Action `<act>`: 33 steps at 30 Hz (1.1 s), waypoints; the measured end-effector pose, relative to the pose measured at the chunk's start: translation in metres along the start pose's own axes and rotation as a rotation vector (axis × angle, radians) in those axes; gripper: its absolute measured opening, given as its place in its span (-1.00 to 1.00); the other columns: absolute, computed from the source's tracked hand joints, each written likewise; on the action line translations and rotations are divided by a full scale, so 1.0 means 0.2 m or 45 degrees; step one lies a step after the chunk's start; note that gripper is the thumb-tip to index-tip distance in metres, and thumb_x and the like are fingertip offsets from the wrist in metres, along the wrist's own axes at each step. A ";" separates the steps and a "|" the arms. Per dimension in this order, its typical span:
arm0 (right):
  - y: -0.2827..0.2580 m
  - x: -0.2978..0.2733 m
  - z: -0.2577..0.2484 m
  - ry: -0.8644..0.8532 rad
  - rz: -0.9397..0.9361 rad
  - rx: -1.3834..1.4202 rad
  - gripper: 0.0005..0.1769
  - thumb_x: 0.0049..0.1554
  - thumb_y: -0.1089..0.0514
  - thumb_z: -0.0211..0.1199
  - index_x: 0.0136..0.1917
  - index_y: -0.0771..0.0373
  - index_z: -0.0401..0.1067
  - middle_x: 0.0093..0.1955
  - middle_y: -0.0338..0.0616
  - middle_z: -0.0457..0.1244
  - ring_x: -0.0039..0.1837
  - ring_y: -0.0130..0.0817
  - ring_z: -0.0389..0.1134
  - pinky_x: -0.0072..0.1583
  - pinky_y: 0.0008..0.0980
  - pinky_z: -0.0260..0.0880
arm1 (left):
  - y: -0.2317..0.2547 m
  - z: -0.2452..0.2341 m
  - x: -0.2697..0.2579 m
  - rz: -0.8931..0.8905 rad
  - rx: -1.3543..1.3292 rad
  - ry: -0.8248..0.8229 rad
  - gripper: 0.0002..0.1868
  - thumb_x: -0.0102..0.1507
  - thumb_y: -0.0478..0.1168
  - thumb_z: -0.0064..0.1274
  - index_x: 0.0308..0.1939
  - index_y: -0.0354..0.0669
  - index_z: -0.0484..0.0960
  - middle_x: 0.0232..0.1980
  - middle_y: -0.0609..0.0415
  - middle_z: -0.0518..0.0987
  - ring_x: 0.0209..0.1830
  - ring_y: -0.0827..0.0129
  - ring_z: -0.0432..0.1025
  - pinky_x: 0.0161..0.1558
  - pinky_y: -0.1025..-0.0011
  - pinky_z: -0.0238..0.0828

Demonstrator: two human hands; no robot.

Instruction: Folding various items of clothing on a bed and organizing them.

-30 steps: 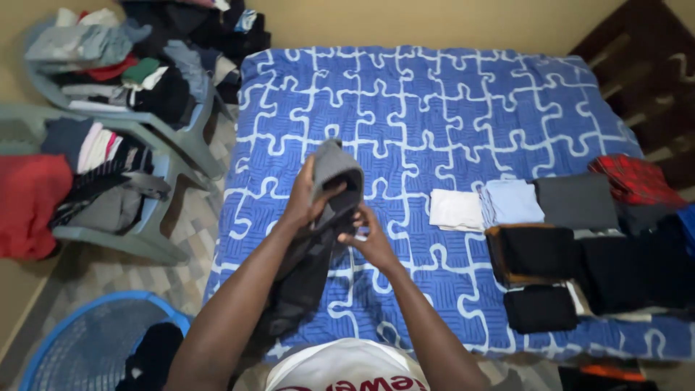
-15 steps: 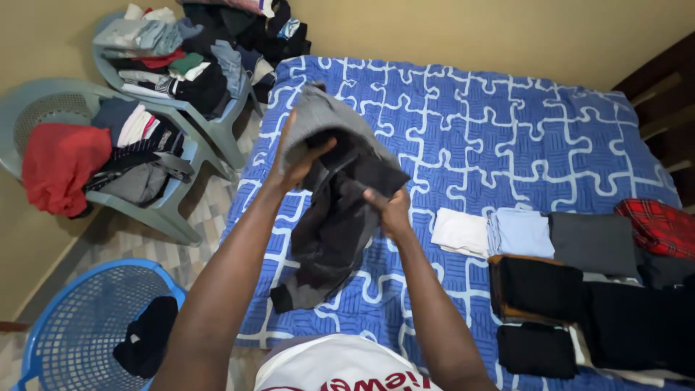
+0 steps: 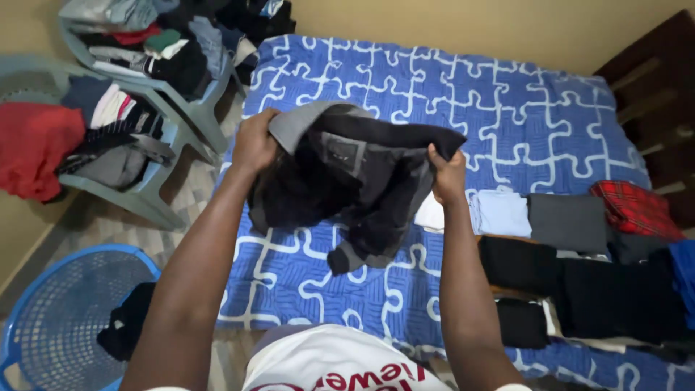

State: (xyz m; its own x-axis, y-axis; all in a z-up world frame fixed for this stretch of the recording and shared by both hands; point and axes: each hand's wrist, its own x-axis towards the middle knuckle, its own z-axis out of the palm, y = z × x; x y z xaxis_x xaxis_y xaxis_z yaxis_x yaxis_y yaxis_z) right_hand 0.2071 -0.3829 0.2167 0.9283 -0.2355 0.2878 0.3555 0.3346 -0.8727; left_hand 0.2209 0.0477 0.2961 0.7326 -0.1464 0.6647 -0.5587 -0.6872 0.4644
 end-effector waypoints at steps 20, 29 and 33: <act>0.48 -1.09 -0.09 -0.542 0.691 -1.024 -0.46 -0.11 0.28 0.53 0.16 0.28 0.52 0.05 -0.20 0.43 0.07 -0.37 0.40 0.16 -0.28 0.43 | -0.56 -0.08 -1.12 -0.276 0.285 -0.249 -0.65 0.08 -0.37 0.10 -0.04 -0.13 0.63 -0.05 -0.23 0.60 -0.05 -0.25 0.48 -0.04 -0.07 0.44; 0.38 -1.50 0.02 0.113 0.341 -0.849 -0.55 0.00 0.24 0.49 0.15 0.31 0.46 -0.04 -0.20 0.37 -0.03 -0.40 0.35 0.02 -0.32 0.41 | -0.59 -0.28 -1.37 -0.617 -0.103 -0.412 -0.60 0.07 -0.14 0.30 -0.05 -0.09 0.60 -0.24 -0.23 0.64 -0.19 -0.14 0.57 -0.13 0.07 0.48; 0.03 -1.38 0.18 0.178 -0.165 -1.150 -0.63 0.02 0.26 0.49 0.05 0.34 0.42 -0.10 -0.22 0.36 -0.04 -0.45 0.36 0.05 -0.37 0.39 | -0.30 -0.51 -1.10 -0.420 -0.139 -0.221 -0.60 0.05 -0.15 0.35 -0.09 -0.15 0.60 -0.25 -0.19 0.66 -0.22 -0.15 0.57 -0.17 0.05 0.46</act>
